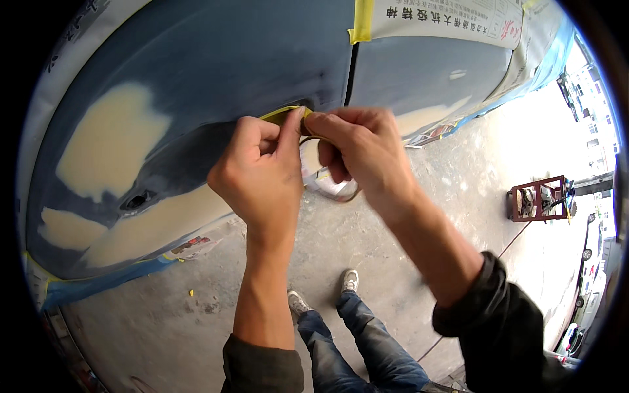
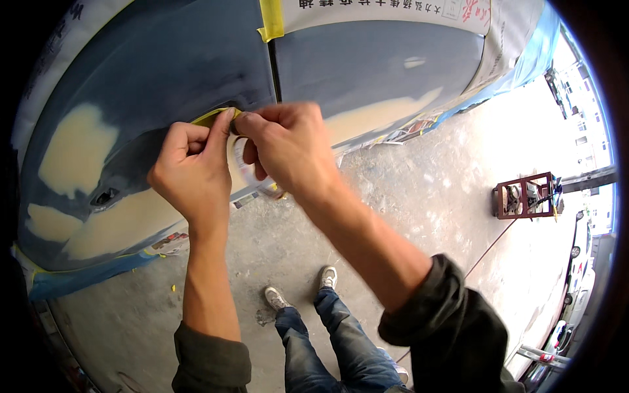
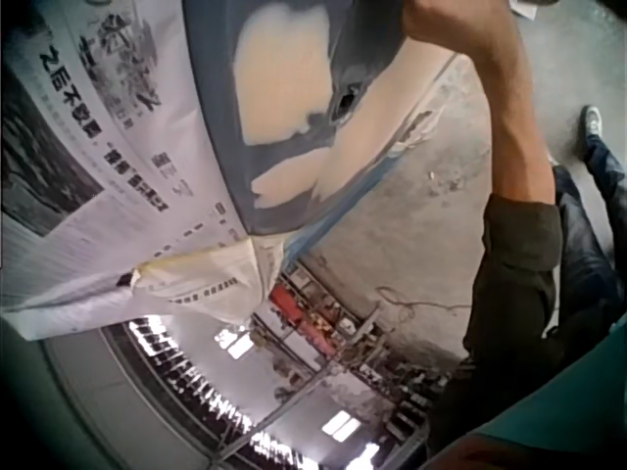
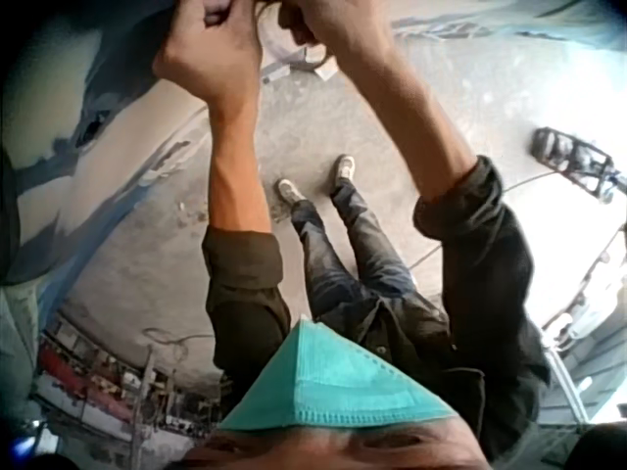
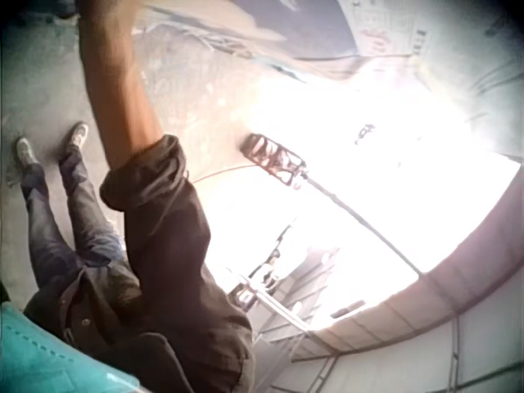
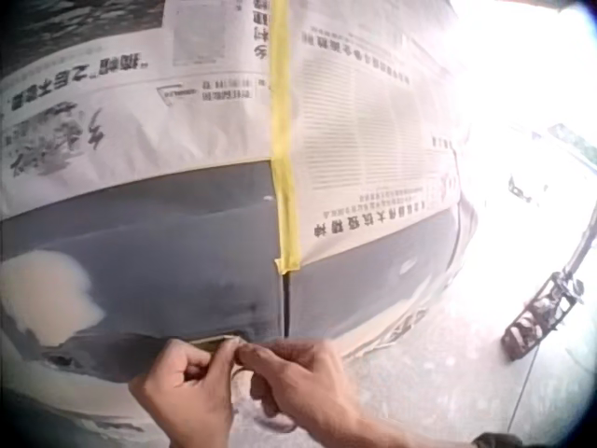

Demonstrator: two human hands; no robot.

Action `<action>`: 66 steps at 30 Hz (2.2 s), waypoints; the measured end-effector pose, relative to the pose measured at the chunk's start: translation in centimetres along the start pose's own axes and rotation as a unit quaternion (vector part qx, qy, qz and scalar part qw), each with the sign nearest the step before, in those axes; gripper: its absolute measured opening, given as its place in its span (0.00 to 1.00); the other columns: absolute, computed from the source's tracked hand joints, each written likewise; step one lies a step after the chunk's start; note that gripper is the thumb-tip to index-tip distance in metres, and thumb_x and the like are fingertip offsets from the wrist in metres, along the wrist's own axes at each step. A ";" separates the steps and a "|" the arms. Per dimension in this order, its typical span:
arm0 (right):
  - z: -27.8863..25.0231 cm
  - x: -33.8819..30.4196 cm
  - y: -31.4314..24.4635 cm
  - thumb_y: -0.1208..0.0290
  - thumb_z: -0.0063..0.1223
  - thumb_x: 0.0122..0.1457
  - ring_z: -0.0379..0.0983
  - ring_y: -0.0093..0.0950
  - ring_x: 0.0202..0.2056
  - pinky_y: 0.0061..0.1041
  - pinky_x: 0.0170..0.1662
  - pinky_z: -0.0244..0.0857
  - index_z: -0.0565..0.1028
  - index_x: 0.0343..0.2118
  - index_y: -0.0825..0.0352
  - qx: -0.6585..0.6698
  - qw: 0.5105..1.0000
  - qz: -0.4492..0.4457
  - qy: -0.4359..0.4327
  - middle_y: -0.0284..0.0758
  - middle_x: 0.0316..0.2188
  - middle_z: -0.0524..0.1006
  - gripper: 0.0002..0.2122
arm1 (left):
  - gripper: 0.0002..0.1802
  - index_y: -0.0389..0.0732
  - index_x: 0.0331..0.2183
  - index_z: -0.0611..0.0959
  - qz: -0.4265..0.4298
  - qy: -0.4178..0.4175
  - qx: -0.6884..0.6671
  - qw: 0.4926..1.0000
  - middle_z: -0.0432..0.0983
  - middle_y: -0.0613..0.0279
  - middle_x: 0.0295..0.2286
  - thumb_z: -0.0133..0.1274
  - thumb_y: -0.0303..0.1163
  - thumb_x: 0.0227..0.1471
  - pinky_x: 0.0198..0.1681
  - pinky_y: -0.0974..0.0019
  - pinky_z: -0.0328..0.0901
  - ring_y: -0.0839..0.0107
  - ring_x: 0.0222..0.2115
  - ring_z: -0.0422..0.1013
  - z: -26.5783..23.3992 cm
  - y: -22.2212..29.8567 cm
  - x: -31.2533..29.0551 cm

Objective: The person applies yellow masking tape around the door handles and edges of a car door, then walks to a workbench to retrieve a paper towel. They pour liquid from a container onto the towel and wipe the car door surface to clean it before painting.

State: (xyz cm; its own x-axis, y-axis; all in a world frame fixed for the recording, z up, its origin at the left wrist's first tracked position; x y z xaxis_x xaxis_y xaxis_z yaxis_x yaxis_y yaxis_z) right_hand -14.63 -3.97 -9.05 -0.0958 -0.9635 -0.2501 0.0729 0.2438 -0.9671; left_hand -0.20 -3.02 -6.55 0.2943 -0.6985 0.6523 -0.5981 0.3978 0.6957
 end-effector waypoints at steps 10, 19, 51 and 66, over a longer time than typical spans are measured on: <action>-2.1 -6.5 11.9 0.66 0.52 0.63 0.65 0.16 0.15 0.18 0.17 0.55 0.77 0.33 0.71 0.111 0.982 0.154 0.001 0.31 0.18 0.74 0.11 | 0.18 0.39 0.17 0.75 -0.015 -0.080 -0.003 0.997 0.71 0.67 0.11 0.70 0.31 0.42 0.18 0.72 0.60 0.79 0.12 0.66 -0.3 -0.3 -0.1; -0.6 -6.7 4.3 0.74 0.52 0.60 0.73 0.34 0.17 0.30 0.22 0.64 0.77 0.36 0.68 -0.326 0.905 -0.257 -0.087 0.39 0.16 0.75 0.05 | 0.14 0.31 0.35 0.82 -0.320 -0.370 -0.260 0.833 0.79 0.61 0.29 0.68 0.24 0.45 0.35 0.77 0.70 0.79 0.29 0.74 -0.9 -4.1 -7.3; -2.5 -4.6 1.9 0.69 0.65 0.53 0.62 0.17 0.28 0.18 0.30 0.57 0.78 0.46 0.66 -0.209 0.884 -0.400 0.119 0.29 0.32 0.75 0.17 | 0.09 0.30 0.38 0.80 -0.163 -0.120 -0.279 0.939 0.78 0.59 0.29 0.54 0.26 0.59 0.40 0.73 0.65 0.74 0.31 0.73 -3.4 -2.6 -5.0; 1.2 -1.8 -0.7 0.72 0.71 0.46 0.63 0.18 0.26 0.20 0.27 0.55 0.83 0.26 0.66 -0.160 0.852 -0.426 0.258 0.27 0.21 0.74 0.06 | 0.08 0.29 0.31 0.84 -0.159 0.056 -0.210 0.963 0.81 0.60 0.26 0.64 0.23 0.49 0.32 0.79 0.69 0.81 0.25 0.74 -1.2 -2.9 -1.6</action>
State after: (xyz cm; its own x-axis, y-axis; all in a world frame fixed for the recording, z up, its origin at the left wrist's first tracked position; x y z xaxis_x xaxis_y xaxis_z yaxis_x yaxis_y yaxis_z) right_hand -13.31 -2.49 -7.90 -0.4091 -0.6487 0.6417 -0.5077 -0.4226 -0.7508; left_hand 1.96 -2.32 -9.21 0.5061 -0.7652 0.3979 -0.1167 0.3964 0.9107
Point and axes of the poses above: each hand's wrist, its own x-axis towards the middle knuckle, its own z-axis out of the palm, y = z × x, the point moved 7 cm from there along x, towards the middle knuckle
